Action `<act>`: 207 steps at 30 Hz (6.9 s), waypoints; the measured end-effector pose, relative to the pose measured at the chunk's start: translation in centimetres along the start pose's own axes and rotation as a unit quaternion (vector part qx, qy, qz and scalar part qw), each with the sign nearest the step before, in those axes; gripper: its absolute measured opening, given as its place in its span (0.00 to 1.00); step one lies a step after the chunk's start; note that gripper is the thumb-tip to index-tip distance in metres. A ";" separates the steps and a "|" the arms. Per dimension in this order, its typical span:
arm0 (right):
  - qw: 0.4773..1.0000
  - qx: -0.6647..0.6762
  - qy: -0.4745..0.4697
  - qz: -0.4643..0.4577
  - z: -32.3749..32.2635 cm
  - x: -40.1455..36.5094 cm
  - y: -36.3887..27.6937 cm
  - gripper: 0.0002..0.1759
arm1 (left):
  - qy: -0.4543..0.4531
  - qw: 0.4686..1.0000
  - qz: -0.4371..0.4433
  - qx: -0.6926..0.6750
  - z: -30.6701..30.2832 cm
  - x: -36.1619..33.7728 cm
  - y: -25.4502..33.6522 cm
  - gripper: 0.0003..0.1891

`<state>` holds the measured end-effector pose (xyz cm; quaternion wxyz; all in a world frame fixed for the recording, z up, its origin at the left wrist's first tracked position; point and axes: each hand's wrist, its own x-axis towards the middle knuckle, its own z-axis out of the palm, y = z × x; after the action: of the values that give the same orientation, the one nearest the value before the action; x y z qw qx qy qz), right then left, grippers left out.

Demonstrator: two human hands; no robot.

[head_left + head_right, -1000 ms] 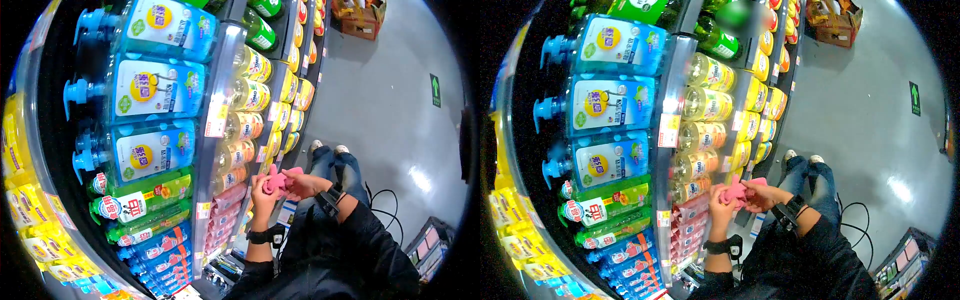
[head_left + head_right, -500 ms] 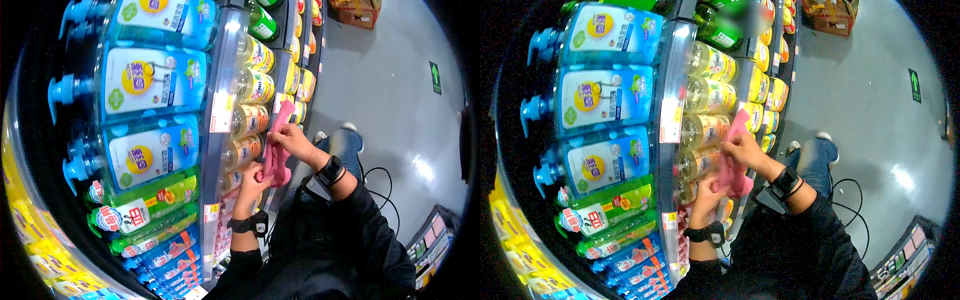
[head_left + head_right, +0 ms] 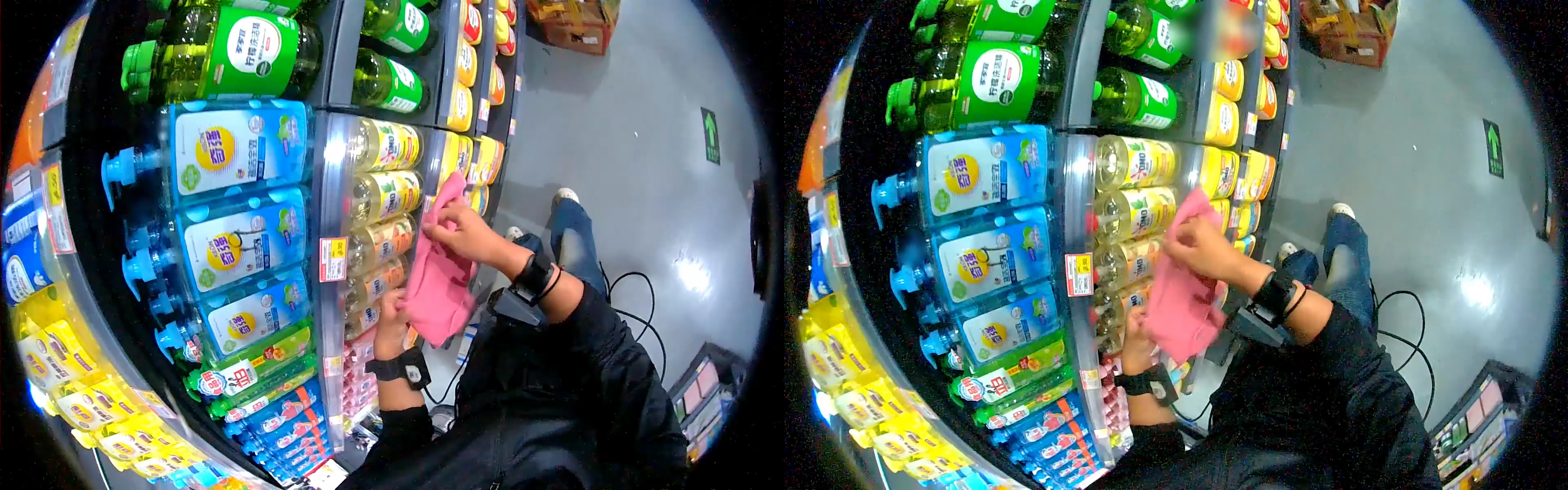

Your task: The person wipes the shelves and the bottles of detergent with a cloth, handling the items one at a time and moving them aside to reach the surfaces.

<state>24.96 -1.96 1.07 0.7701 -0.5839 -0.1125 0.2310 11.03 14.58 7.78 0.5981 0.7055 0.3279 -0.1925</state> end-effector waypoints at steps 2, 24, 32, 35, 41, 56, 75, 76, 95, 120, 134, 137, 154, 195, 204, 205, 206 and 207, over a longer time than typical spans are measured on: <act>0.992 -0.054 0.017 -0.110 -0.2 1.1 0.2 0.12 | 0.061 0.980 0.106 -0.155 0.6 0.5 -1.3 0.29; 0.961 -0.139 -0.093 -0.222 9.2 4.6 0.2 0.12 | 0.469 0.845 0.187 -0.176 -2.3 2.2 -1.8 0.14; 0.909 -0.278 -0.055 -0.304 12.5 5.9 1.0 0.15 | 0.403 0.881 0.228 -0.098 -2.1 3.2 0.4 0.13; 0.894 -0.322 -0.056 -0.306 13.2 6.7 1.1 0.15 | 0.373 0.879 0.242 0.172 -4.9 4.3 -1.9 0.13; 0.899 -0.338 -0.006 -0.278 14.2 7.4 0.8 0.06 | 0.340 0.858 0.266 0.280 -11.2 7.3 -5.6 0.10; 0.955 -0.219 0.053 -0.192 14.4 6.7 1.6 0.12 | 0.322 0.930 0.169 -0.043 -4.5 4.8 -0.6 0.09; 0.968 -0.106 0.100 -0.206 11.8 3.0 4.5 0.12 | 0.337 0.914 0.220 -0.059 -3.0 2.3 -4.7 0.24; 0.970 -0.084 0.148 -0.176 11.8 2.6 4.3 0.13 | 0.335 0.915 0.217 -0.059 -2.9 2.2 -4.4 0.24; 0.849 -0.453 -0.069 -0.262 14.5 7.4 1.1 0.14 | 0.280 0.951 0.086 -0.102 -3.0 4.4 2.8 0.10; 0.916 -0.243 0.074 -0.310 13.8 3.9 4.7 0.11 | 0.341 0.916 0.162 -0.138 -3.9 4.7 -1.3 0.04; 0.968 -0.112 0.040 -0.219 16.1 4.8 2.5 0.23 | 0.298 0.926 0.220 -0.072 -5.8 5.2 -1.3 0.18; 0.960 -0.154 -0.036 -0.231 15.1 6.0 2.5 0.28 | 0.248 0.933 0.149 -0.213 -9.9 6.9 -4.0 0.18; 0.935 -0.219 0.042 -0.274 15.7 5.6 3.3 0.14 | 0.380 0.892 0.243 0.025 -3.7 6.2 0.1 0.11; 0.822 -0.441 -0.075 -0.353 13.1 3.2 2.9 0.10 | 0.343 0.876 0.282 0.190 -4.3 4.9 -3.1 0.07; 0.980 -0.152 -0.023 -0.125 10.2 -0.5 6.9 0.19 | 0.251 0.957 0.102 0.100 -0.7 3.9 -4.8 0.09; 0.991 -0.096 0.016 -0.091 10.6 -1.1 7.3 0.19 | 0.269 0.948 0.150 0.077 -0.5 4.2 -5.7 0.11; 0.991 -0.097 0.014 -0.089 11.1 -1.3 7.6 0.19 | 0.288 0.936 0.197 0.054 -0.7 4.4 -6.4 0.14; 0.995 -0.060 0.046 -0.069 11.7 -1.5 8.2 0.20 | 0.265 0.946 0.180 0.046 -1.2 4.1 -6.9 0.19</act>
<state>16.68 8.97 -3.13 0.7519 -0.6300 -0.1309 0.1433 9.00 17.19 0.31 0.4807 0.8054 0.3326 0.0977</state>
